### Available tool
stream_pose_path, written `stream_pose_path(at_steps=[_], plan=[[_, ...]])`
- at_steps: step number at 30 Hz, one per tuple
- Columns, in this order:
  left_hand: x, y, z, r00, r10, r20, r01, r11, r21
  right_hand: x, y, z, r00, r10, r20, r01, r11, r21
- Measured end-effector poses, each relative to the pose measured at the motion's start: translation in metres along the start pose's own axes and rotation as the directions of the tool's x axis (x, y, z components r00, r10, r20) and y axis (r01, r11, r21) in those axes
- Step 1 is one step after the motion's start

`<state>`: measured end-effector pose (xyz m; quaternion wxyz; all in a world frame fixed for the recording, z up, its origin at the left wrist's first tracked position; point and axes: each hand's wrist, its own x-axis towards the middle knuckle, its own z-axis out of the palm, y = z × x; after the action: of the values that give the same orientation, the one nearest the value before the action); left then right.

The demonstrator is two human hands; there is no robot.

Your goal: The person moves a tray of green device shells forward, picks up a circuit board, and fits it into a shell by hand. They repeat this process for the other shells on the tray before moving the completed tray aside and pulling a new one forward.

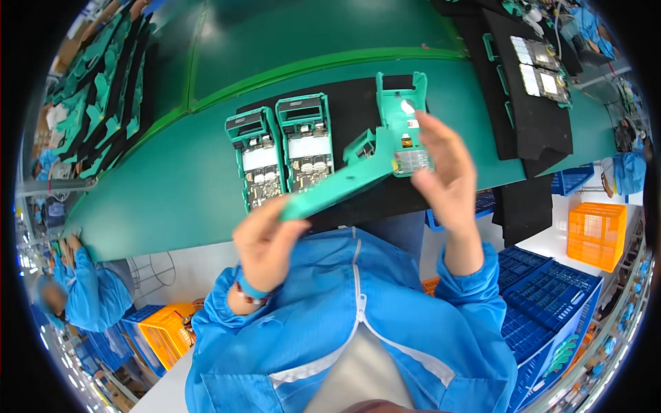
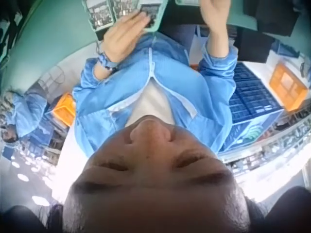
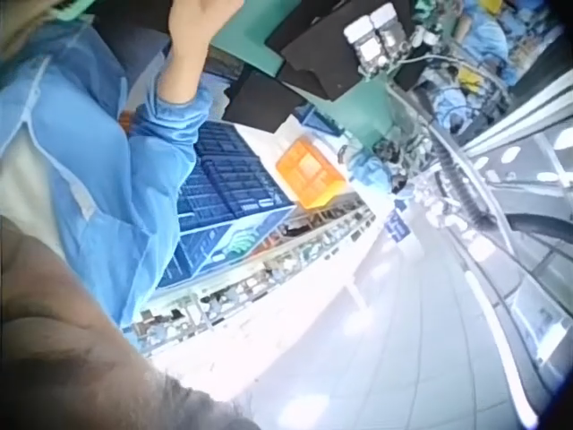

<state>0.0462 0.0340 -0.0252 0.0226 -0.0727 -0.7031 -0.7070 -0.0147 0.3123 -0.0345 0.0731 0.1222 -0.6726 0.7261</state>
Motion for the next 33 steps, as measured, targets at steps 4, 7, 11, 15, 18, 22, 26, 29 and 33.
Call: stream_pose_path(at_steps=[4,7,11,15,18,22,26,29,33], plan=[[0.005,-0.017,-0.006,0.969,-0.177,0.172,0.247,0.670,-0.700,-0.020,-0.009,0.040,0.964,0.259,0.056,-0.265,0.952,0.155],[-0.002,-0.032,-0.005,0.909,-0.270,0.317,0.401,0.363,-0.841,-0.015,-0.039,0.055,0.949,0.314,-0.032,-0.316,0.943,-0.109],[-0.010,-0.040,0.003,0.898,-0.334,0.285,0.381,0.271,-0.884,-0.014,-0.052,0.065,0.952,0.302,-0.044,-0.300,0.897,-0.325],[-0.015,-0.048,0.002,0.896,-0.325,0.303,0.384,0.224,-0.896,-0.015,-0.051,0.065,0.955,0.295,-0.042,-0.288,0.878,-0.382],[-0.017,-0.045,0.001,0.909,-0.278,0.310,0.373,0.212,-0.903,-0.010,-0.055,0.059,0.954,0.300,0.003,-0.281,0.899,-0.337],[-0.006,-0.022,0.002,0.992,-0.089,0.089,0.124,0.797,-0.591,-0.015,-0.025,0.035,0.997,-0.028,-0.072,-0.019,0.819,-0.574],[0.019,0.006,0.026,0.869,0.409,0.279,-0.495,0.736,0.462,-0.022,-0.015,0.014,0.977,0.012,-0.212,-0.085,0.936,-0.343],[0.034,-0.011,0.050,0.724,0.515,0.460,-0.684,0.448,0.576,-0.026,-0.018,0.000,0.985,-0.025,-0.169,-0.043,0.921,-0.387],[0.039,-0.039,0.062,0.810,0.345,0.474,-0.579,0.344,0.739,-0.022,-0.029,-0.035,0.986,0.045,-0.160,-0.097,0.937,-0.336]])
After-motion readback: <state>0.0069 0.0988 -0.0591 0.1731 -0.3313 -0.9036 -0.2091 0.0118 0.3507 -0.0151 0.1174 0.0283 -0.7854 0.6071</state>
